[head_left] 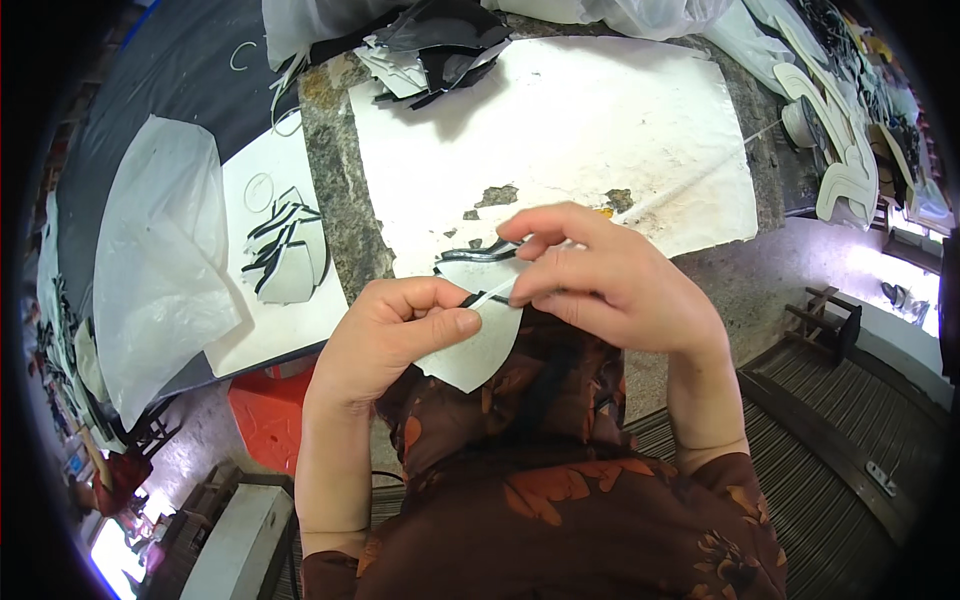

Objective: Trim excess material and loose threads from shoe components using trimming nippers at a workbench.

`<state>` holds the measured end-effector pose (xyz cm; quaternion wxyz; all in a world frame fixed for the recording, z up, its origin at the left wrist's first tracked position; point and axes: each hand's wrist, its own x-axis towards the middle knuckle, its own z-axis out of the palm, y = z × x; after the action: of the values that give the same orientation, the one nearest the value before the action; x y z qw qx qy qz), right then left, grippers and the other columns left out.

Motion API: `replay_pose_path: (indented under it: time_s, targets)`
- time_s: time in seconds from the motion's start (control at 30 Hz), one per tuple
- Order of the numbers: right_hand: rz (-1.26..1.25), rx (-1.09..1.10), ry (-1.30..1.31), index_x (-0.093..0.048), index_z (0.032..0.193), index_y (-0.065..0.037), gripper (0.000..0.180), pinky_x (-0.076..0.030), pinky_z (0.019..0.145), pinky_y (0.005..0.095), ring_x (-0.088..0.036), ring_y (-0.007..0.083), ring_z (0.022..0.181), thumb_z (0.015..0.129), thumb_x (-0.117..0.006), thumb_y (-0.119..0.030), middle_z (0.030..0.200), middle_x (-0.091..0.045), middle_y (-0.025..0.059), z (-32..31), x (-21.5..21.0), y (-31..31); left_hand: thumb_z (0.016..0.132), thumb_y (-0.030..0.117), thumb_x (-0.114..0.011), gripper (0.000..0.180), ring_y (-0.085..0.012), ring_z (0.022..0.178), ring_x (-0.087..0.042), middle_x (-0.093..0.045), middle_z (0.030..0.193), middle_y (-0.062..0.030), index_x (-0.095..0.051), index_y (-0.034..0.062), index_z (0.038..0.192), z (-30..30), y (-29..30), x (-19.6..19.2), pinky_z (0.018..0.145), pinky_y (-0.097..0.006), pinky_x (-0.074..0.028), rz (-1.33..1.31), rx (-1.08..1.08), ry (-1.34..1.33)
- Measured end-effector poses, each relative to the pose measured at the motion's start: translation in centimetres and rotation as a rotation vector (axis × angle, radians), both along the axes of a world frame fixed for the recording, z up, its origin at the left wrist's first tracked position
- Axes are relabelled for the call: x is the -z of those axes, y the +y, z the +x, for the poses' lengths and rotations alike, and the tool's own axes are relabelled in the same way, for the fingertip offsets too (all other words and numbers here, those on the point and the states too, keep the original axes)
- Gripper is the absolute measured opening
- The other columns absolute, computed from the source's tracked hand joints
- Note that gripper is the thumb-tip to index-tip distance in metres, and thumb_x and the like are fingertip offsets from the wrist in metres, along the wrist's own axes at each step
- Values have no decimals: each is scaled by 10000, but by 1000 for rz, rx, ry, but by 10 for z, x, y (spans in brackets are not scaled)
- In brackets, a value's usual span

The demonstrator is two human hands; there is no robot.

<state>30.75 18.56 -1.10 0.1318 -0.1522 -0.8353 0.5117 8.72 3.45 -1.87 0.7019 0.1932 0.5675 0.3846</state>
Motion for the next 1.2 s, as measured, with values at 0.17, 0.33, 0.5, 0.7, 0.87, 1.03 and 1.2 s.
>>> replay_pose_path:
  time_s: [0.17, 0.33, 0.5, 0.7, 0.87, 1.03, 1.2]
  targets:
    - [440, 22, -292, -699, 1089, -129, 262, -567, 693, 391, -711, 289, 895, 841, -670, -51, 1227, -644, 90, 3, -15, -13, 953, 110, -758, 206, -58, 857, -652, -753, 948, -8, -766, -24, 1109, -3, 2, -2, 782, -220, -518, 20, -2, -5]
    - [434, 101, -317, -727, 1125, -138, 294, -540, 618, 378, -689, 276, 764, 848, -678, -51, 1020, -671, 70, -1, -10, -17, 969, 91, -736, 219, -64, 879, -658, -756, 980, -18, -757, -30, 1150, 1, 2, 1, 800, -232, -530, 50, -29, -3]
    - [313, 84, -260, -746, 1169, -129, 352, -512, 588, 366, -654, 264, 692, 830, -695, -50, 832, -641, 58, -1, -7, -15, 985, 82, -716, 229, -59, 892, -655, -753, 1003, -18, -748, -25, 1185, 10, 0, 4, 806, -234, -534, 88, -21, 0]
    - [145, 43, -175, -704, 1068, -86, 187, -517, 652, 412, -660, 310, 776, 905, -684, -177, 850, -642, 71, 0, -10, -6, 991, 61, -706, 289, -37, 871, -629, -741, 988, 4, -717, -9, 1271, 19, 1, 5, 780, -212, -515, 100, -86, -56]
    - [152, 46, -195, -689, 1029, -95, 187, -504, 658, 408, -649, 316, 797, 967, -679, -271, 842, -631, 76, -2, -5, -7, 983, 48, -716, 313, -4, 829, -563, -714, 957, 39, -711, 3, 1292, 20, 2, 0, 725, -184, -463, 104, -23, 48]
    - [157, 41, -209, -688, 1014, -108, 203, -505, 654, 406, -650, 308, 795, 975, -676, -307, 838, -630, 68, -2, -1, -6, 985, 49, -716, 311, -4, 815, -553, -715, 954, 44, -709, 1, 1292, 24, 4, -2, 705, -182, -446, 117, -50, 58]
    - [135, 39, -202, -691, 1000, -116, 200, -508, 655, 404, -656, 298, 800, 982, -666, -313, 830, -635, 57, -2, 4, -4, 984, 48, -716, 306, -6, 804, -549, -720, 947, 43, -711, -1, 1286, 25, 2, 1, 692, -183, -439, 119, -52, 69]
